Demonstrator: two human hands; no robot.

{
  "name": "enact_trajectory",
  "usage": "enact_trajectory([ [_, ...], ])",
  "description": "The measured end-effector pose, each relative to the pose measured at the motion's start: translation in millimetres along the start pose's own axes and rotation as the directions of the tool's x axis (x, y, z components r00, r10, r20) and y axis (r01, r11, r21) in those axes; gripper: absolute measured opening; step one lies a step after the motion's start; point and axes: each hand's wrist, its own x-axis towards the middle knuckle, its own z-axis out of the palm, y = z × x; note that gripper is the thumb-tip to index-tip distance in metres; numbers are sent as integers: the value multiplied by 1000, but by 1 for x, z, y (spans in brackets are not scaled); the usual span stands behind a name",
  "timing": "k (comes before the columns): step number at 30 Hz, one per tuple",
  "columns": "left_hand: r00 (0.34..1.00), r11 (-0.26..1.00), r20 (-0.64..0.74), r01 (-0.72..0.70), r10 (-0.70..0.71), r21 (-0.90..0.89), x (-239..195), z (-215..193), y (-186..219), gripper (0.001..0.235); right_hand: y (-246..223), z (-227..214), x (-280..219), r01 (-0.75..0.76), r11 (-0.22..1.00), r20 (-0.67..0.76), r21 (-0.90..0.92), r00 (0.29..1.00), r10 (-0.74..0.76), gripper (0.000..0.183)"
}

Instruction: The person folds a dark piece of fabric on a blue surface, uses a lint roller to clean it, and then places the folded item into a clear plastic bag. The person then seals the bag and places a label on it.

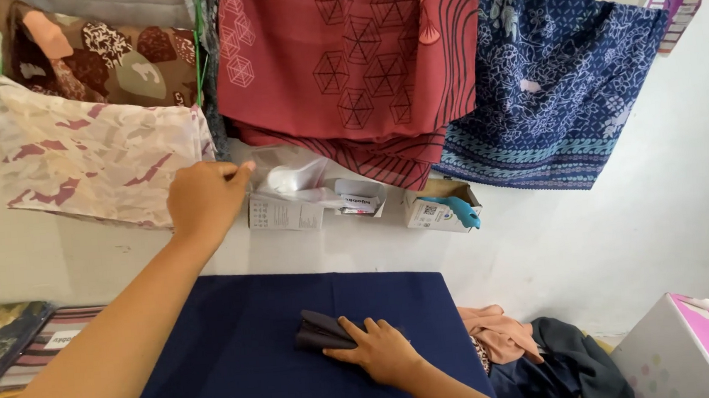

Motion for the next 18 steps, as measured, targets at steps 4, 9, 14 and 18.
enact_trajectory([
  [4, 989, 998, -141, -47, 39, -49, -14, -15, -11, 38, -1, 0, 1, -14, 1000, 48, -9, 999, 14, 63],
  [9, 984, 974, -179, -54, 14, -222, -27, -29, -27, 41, -3, -6, -1, -9, 1000, 54, -5, 998, 9, 62],
  [14, 975, 901, -218, -67, -32, -428, -31, -38, -36, 34, -4, -8, 0, -24, 1000, 83, 3, 996, 24, 63],
  [18, 947, 925, -317, -162, 48, -344, -30, -52, -44, 32, -1, 3, 2, -10, 1000, 55, -3, 998, 10, 64],
])
